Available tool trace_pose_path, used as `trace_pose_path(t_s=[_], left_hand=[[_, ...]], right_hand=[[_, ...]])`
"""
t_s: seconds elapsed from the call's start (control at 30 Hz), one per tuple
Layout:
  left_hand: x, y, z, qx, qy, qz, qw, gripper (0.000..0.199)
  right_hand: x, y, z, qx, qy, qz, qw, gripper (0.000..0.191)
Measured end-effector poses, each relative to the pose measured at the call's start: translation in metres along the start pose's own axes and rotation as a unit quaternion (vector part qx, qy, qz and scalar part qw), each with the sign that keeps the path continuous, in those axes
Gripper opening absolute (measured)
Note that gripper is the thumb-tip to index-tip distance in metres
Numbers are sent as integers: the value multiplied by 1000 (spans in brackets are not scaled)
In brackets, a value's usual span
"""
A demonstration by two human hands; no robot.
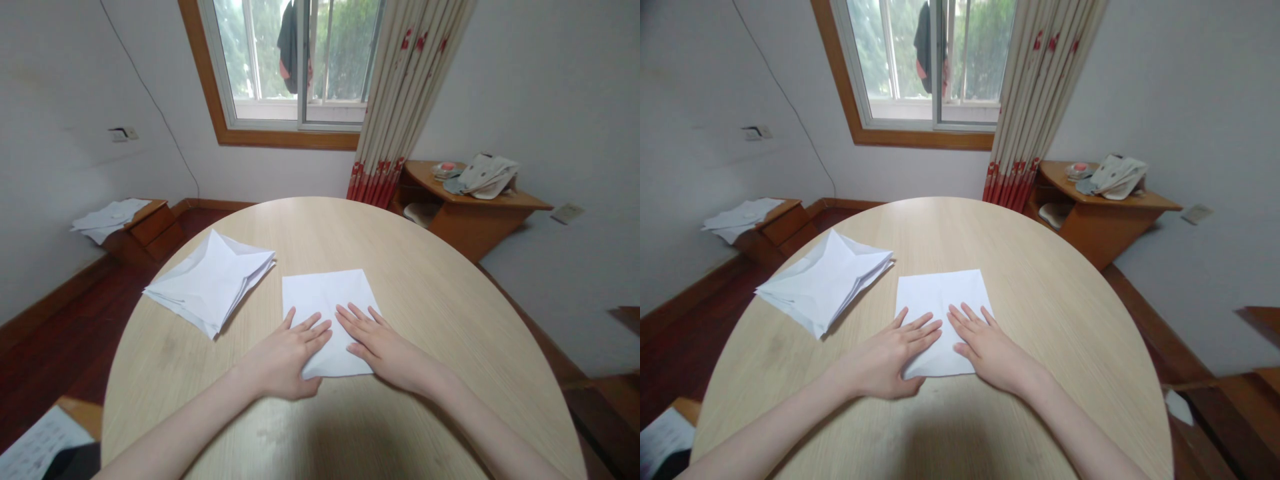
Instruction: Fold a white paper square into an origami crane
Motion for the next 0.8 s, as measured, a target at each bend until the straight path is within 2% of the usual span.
trace_pose_path(t_s=[0.13,0.23,0.33,0.5,0.63,0.73,0.8], left_hand=[[4,-1,-3,-12,8,35,999,78],[3,-8,-6,-10,0,28,1000,71],[-1,-23,-10,7,-4,-26,1000,63],[-18,-43,-13,64,-25,-159,985,44],[-35,-40,-10,141,-65,-264,952,31],[-42,-30,-4,167,-81,-301,935,22],[-46,-24,-1,176,-95,-321,926,24]], right_hand=[[-4,-2,-1,-16,3,28,999,52],[-4,-3,-2,-15,0,40,999,57],[-2,-6,-4,2,-16,47,999,62],[7,-13,-6,-9,-31,58,998,54],[8,-24,-9,-11,-76,101,992,49],[10,-31,-12,-14,-83,146,986,52],[13,-35,-14,-15,-76,193,978,59]])
Point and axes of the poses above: each hand's wrist, its own z-axis towards the middle knuckle, its own y-axis out of the palm, x = y × z, the point moved 7 cm from there along z, towards the middle knuckle, and after that the axes turned 4 degrees about z, right-handed, at the moved point
